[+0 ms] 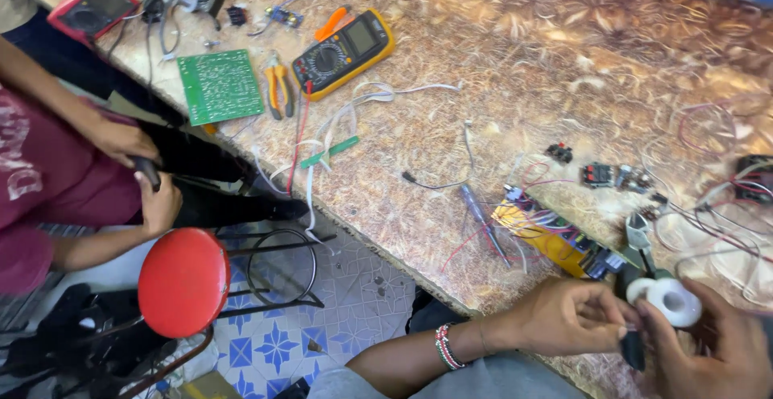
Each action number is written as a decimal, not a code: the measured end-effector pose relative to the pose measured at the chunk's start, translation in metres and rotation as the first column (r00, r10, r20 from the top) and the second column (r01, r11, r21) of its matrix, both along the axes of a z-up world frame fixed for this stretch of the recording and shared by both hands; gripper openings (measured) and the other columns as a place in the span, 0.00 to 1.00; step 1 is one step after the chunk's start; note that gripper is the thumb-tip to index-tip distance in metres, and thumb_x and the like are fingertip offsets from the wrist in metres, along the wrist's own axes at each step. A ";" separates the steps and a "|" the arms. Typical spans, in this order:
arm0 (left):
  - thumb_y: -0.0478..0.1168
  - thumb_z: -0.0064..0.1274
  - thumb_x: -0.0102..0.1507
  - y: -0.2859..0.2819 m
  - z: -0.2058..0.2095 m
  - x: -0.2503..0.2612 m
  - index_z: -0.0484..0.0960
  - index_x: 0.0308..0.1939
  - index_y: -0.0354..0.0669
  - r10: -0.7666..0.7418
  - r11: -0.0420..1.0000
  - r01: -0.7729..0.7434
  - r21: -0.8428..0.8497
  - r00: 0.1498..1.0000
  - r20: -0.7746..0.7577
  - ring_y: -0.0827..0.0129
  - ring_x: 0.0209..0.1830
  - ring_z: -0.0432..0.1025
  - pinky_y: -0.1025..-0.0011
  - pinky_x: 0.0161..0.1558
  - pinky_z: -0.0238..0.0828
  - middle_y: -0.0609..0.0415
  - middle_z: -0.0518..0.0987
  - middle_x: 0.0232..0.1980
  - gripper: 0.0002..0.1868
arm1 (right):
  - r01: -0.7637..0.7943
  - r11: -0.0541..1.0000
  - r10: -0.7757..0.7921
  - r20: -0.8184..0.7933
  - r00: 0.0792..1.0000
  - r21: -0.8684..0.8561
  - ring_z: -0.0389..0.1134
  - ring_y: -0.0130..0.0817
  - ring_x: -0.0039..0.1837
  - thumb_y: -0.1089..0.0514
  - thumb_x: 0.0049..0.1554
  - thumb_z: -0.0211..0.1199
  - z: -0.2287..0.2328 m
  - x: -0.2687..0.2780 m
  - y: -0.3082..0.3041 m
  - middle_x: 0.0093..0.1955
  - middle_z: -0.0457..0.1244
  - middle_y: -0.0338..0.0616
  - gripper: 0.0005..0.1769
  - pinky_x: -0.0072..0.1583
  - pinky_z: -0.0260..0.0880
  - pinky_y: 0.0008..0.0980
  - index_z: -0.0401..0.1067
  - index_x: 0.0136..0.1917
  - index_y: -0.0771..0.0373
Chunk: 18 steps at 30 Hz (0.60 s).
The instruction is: Soldering wires onto a circuit board and stripping wire insulation using diagonal cutters
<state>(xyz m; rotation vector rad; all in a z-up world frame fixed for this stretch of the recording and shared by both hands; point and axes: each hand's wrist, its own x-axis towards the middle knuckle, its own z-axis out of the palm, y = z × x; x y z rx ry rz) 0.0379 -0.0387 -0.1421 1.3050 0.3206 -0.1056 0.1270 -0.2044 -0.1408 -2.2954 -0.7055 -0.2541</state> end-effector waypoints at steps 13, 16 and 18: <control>0.36 0.53 0.66 0.010 0.024 0.000 0.71 0.43 0.45 -0.093 0.991 0.111 -0.072 0.971 0.223 0.57 0.62 0.78 0.66 0.61 0.78 0.40 0.77 0.66 0.06 | 0.088 0.995 -0.051 -0.555 0.831 0.040 0.67 0.32 0.54 0.51 0.51 0.73 0.076 0.004 0.014 0.57 0.64 0.43 0.34 0.53 0.69 0.27 0.72 0.71 0.56; 0.33 0.51 0.69 0.007 0.013 -0.001 0.71 0.44 0.41 -0.035 0.954 0.114 -0.276 0.960 0.277 0.48 0.65 0.75 0.60 0.67 0.75 0.35 0.74 0.67 0.05 | 0.094 0.993 -0.037 -0.590 0.807 0.065 0.66 0.28 0.50 0.47 0.52 0.72 0.069 0.003 0.014 0.52 0.63 0.39 0.29 0.48 0.67 0.24 0.76 0.66 0.55; 0.37 0.53 0.69 0.008 0.008 -0.001 0.71 0.46 0.40 -0.042 0.943 0.139 -0.303 0.950 0.308 0.50 0.65 0.74 0.55 0.70 0.74 0.37 0.75 0.65 0.07 | 0.134 0.990 -0.086 -0.568 0.819 0.042 0.67 0.29 0.53 0.48 0.51 0.73 0.069 0.002 0.017 0.55 0.67 0.39 0.27 0.49 0.68 0.27 0.76 0.63 0.56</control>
